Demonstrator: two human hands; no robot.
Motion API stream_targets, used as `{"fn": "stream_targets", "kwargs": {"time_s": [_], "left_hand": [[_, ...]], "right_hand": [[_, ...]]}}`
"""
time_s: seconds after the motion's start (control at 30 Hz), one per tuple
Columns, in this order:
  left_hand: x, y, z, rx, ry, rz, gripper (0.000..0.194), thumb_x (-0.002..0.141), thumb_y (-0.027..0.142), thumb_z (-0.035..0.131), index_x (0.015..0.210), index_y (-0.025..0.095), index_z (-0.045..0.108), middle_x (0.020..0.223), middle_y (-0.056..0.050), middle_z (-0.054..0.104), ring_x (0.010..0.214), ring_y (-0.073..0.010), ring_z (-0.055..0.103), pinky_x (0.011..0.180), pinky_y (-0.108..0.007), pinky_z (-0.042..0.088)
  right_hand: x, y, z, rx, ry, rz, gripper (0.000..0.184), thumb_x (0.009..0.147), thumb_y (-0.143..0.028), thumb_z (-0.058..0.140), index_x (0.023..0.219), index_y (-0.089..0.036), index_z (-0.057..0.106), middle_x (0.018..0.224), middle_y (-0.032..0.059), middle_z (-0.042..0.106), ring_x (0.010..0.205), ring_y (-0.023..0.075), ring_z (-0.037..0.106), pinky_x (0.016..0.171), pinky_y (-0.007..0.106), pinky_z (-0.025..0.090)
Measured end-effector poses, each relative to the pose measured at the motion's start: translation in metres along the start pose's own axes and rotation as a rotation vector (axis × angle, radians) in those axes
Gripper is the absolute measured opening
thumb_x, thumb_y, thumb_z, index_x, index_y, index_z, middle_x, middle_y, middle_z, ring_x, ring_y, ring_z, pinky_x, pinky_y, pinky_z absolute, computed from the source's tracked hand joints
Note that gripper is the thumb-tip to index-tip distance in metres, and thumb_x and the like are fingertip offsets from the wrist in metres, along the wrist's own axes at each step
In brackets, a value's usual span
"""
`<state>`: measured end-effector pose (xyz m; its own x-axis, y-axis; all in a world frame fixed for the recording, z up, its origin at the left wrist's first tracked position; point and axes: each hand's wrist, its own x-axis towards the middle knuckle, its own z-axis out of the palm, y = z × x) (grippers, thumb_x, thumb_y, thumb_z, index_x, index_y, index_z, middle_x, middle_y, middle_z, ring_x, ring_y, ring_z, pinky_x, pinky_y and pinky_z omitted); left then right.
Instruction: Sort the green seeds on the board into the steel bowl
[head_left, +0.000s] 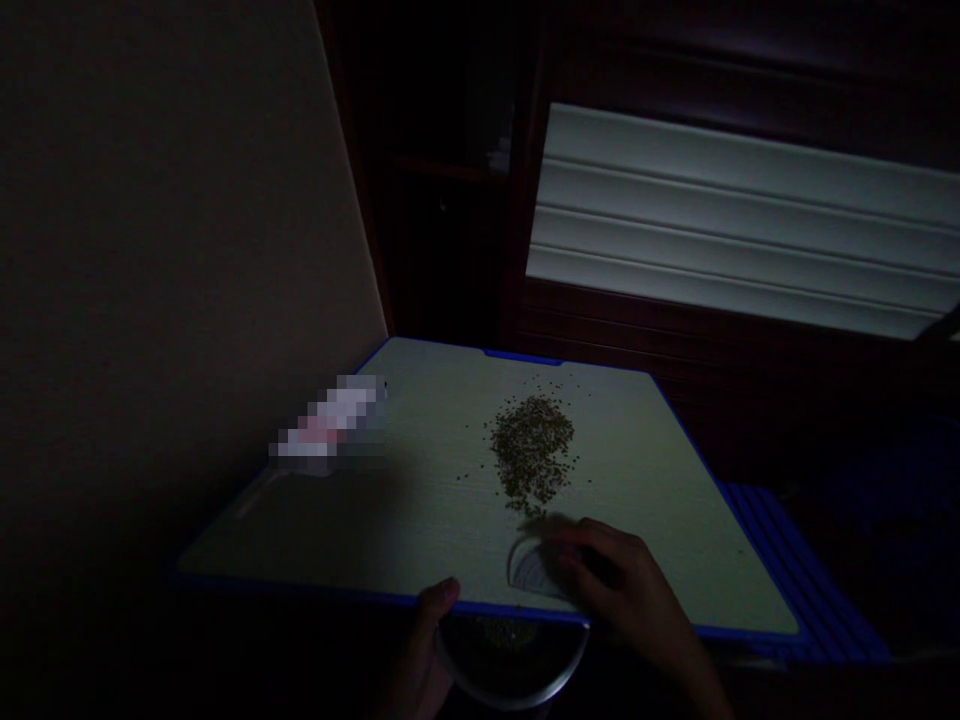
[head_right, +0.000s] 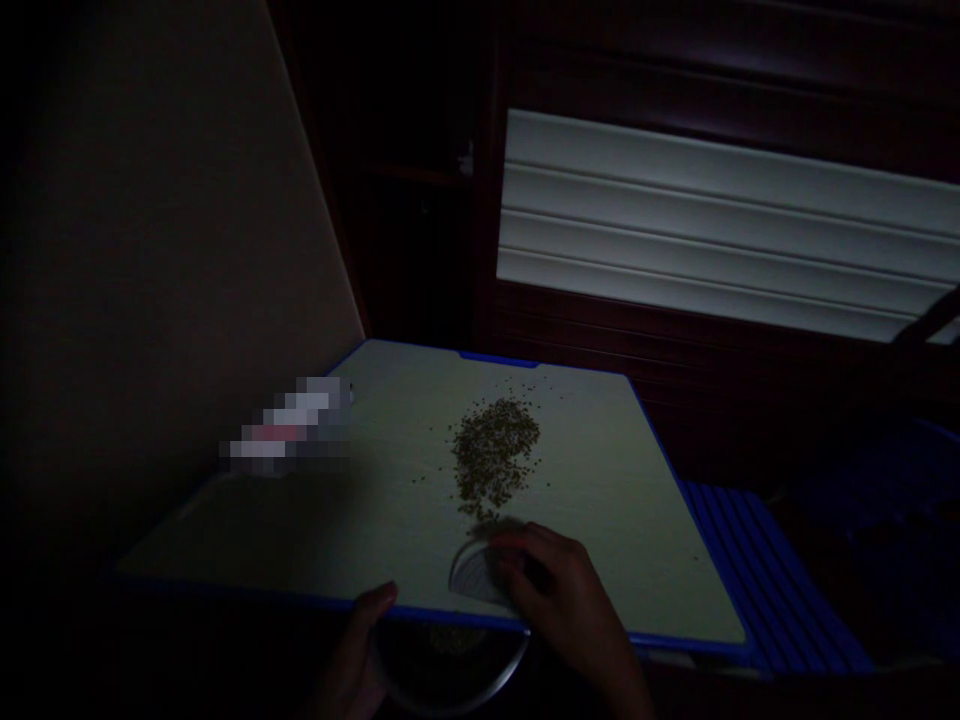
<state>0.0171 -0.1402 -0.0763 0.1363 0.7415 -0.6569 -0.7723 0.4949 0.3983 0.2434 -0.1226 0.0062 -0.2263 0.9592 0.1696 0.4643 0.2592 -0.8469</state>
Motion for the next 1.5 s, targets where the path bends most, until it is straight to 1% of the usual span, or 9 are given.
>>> {"fn": "stream_targets", "kwargs": {"time_s": [0.13,0.3,0.43,0.6,0.93,1.07,1.17,1.3,1.5], "left_hand": [[-0.001,0.004,0.002,0.006,-0.029,0.027,0.069,0.08,0.022,0.068,0.144,0.013,0.043,0.116,-0.014,0.072,0.114,-0.0317,0.063,0.109,-0.053,0.034],[0.002,0.002,0.001,0.007,-0.066,0.02,0.064,0.081,0.022,0.067,0.14,0.007,0.047,0.113,-0.016,0.073,0.116,-0.0324,0.062,0.111,-0.052,0.032],[0.004,0.0,-0.001,0.0,-0.101,0.018,0.058,0.083,0.021,0.064,0.138,0.01,0.051,0.115,-0.015,0.072,0.117,-0.0326,0.061,0.11,-0.052,0.034],[0.007,0.0,-0.003,-0.035,-0.203,-0.029,0.053,0.083,0.026,0.064,0.132,0.007,0.056,0.115,-0.016,0.072,0.12,-0.0318,0.059,0.107,-0.047,0.039],[-0.007,0.005,-0.01,-0.02,-0.009,-0.016,0.051,0.079,0.023,0.065,0.13,0.022,0.06,0.109,-0.01,0.075,0.119,-0.0326,0.06,0.103,-0.05,0.043],[-0.004,0.004,-0.008,0.001,-0.003,0.034,0.053,0.077,0.02,0.068,0.13,0.017,0.059,0.109,-0.013,0.075,0.117,-0.0345,0.061,0.104,-0.055,0.041],[0.004,0.002,-0.005,0.012,-0.119,0.033,0.046,0.079,0.022,0.068,0.123,0.01,0.062,0.109,-0.015,0.074,0.115,-0.0337,0.062,0.104,-0.052,0.042],[0.008,0.001,-0.003,0.017,-0.14,0.014,0.034,0.079,0.021,0.068,0.109,0.005,0.067,0.101,-0.016,0.076,0.113,-0.0337,0.063,0.102,-0.047,0.045],[-0.001,0.005,0.008,-0.016,-0.049,0.004,0.039,0.079,0.016,0.066,0.116,0.004,0.063,0.101,-0.016,0.076,0.111,-0.0328,0.064,0.101,-0.048,0.045]], "right_hand": [[0.0,0.004,0.001,0.056,0.128,0.111,0.027,0.091,-0.032,0.06,0.116,-0.025,0.068,0.109,0.0057,0.072,0.096,0.0217,0.067,0.085,0.032,0.052],[0.001,0.001,0.001,0.008,0.031,0.058,0.017,0.089,-0.031,0.062,0.101,-0.024,0.073,0.096,0.0033,0.074,0.085,0.0196,0.068,0.076,0.029,0.052],[-0.001,-0.002,0.002,-0.013,-0.005,0.023,0.015,0.088,-0.027,0.064,0.1,-0.026,0.073,0.094,0.0011,0.074,0.084,0.018,0.068,0.076,0.028,0.052],[-0.003,-0.002,0.002,-0.012,-0.031,0.0,0.015,0.087,-0.028,0.065,0.1,-0.026,0.073,0.096,0.0009,0.075,0.086,0.0183,0.069,0.077,0.028,0.052],[-0.002,0.002,0.002,-0.007,-0.02,0.01,0.014,0.087,-0.029,0.066,0.098,-0.026,0.074,0.093,0.001,0.075,0.083,0.0182,0.069,0.074,0.028,0.052],[0.005,0.002,-0.002,0.027,0.113,0.042,0.018,0.09,-0.033,0.061,0.102,-0.025,0.072,0.101,0.0033,0.074,0.092,0.0203,0.068,0.081,0.03,0.051],[0.017,-0.001,-0.009,0.027,0.231,0.036,0.02,0.09,-0.034,0.061,0.104,-0.023,0.071,0.105,0.0045,0.074,0.097,0.0213,0.068,0.086,0.031,0.05],[0.032,-0.005,-0.015,0.016,0.225,0.008,0.021,0.089,-0.033,0.06,0.104,-0.021,0.07,0.103,0.0056,0.074,0.094,0.0217,0.068,0.083,0.031,0.051],[0.035,0.003,-0.006,0.023,0.189,0.049,0.023,0.089,-0.032,0.058,0.103,-0.019,0.07,0.1,0.0071,0.074,0.09,0.0226,0.069,0.08,0.033,0.052]]}}
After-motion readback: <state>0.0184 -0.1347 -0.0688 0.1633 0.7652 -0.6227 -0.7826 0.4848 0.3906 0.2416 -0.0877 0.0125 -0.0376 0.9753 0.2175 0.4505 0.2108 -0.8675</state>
